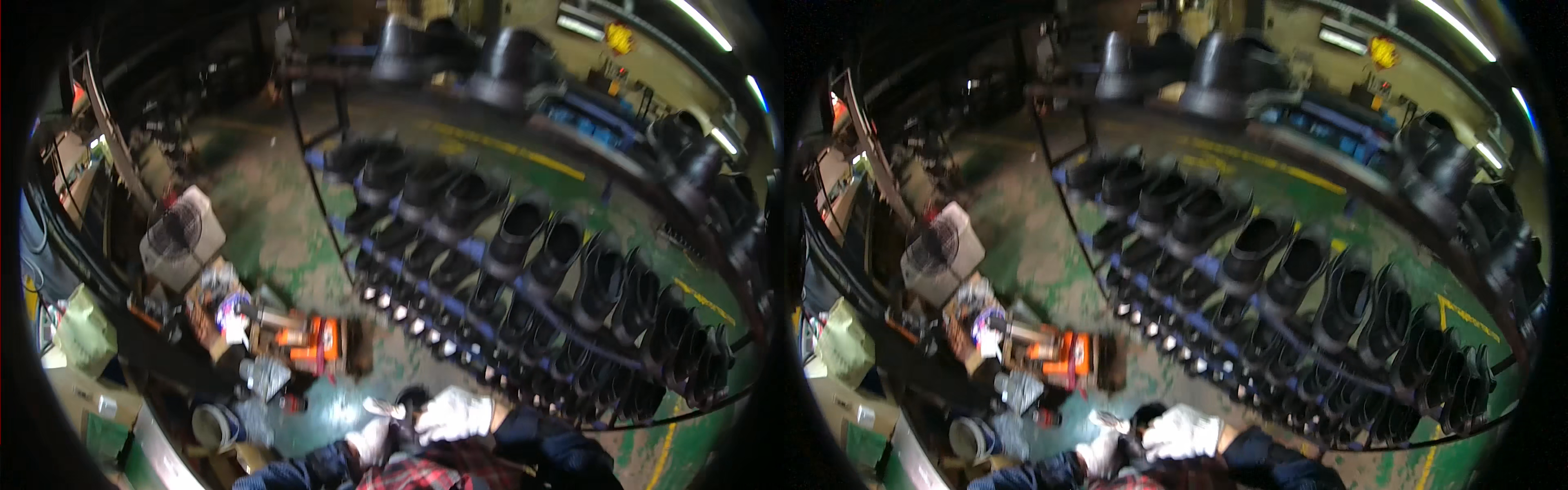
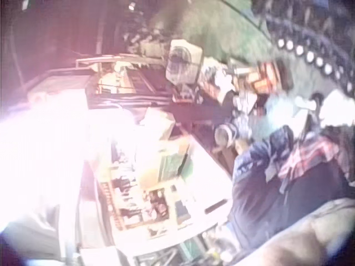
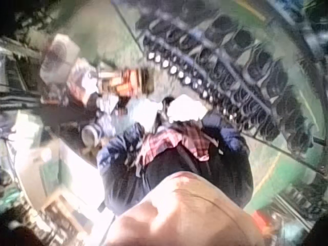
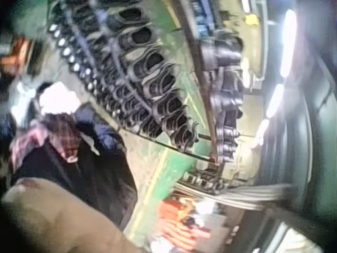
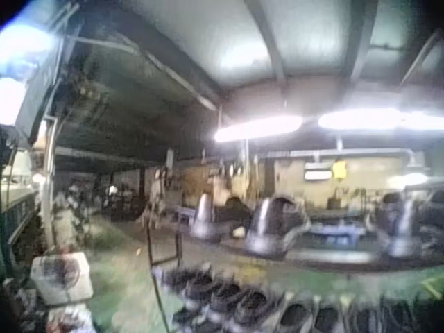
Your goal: The recorder uses a brush to apply a liquid finish or cleaner to black shoes and then places them on a drying or storage rack.
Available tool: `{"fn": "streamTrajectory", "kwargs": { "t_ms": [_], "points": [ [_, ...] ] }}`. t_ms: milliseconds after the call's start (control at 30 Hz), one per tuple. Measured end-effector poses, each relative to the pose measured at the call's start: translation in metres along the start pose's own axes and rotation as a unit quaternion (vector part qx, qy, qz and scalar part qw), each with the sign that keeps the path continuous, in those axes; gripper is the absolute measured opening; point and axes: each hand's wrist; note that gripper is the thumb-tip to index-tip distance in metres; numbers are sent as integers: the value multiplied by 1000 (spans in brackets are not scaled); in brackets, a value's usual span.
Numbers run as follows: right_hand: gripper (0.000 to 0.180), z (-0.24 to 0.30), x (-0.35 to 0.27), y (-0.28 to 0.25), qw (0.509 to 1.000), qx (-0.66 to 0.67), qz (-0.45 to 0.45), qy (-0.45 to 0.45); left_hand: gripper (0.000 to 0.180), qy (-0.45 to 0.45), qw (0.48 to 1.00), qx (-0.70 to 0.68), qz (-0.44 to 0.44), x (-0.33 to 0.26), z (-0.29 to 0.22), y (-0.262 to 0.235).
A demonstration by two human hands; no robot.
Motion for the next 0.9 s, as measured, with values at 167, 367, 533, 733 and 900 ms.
{"fn": "streamTrajectory", "kwargs": {
  "t_ms": [167, 367, 533, 733, 900],
  "points": [
    [21, 58, 28, -28, 991, -111, 45, 62, 35, 25, 980, 162, -115, 18, -37, 3],
    [23, 36, 5, -21, 995, -92, -9, 28, 31, 203, 884, 418, -52, 24, -59, 9],
    [28, 22, -67, -64, 987, -9, -47, 155, 31, 358, 766, 530, -63, 1, -37, -16],
    [27, -17, -198, -10, 919, 75, -113, 371, 21, 227, 952, 205, -1, -98, -131, 153],
    [19, -2, -166, 46, 909, 41, -271, 315, 32, 385, 787, 483, 12, -112, -226, 253]
  ]
}}
Point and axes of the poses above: each hand's wrist, its own x-axis towards the middle knuckle, its own y-axis out of the palm, z = x × y, and after that the axes turned 5 degrees about x, right-handed
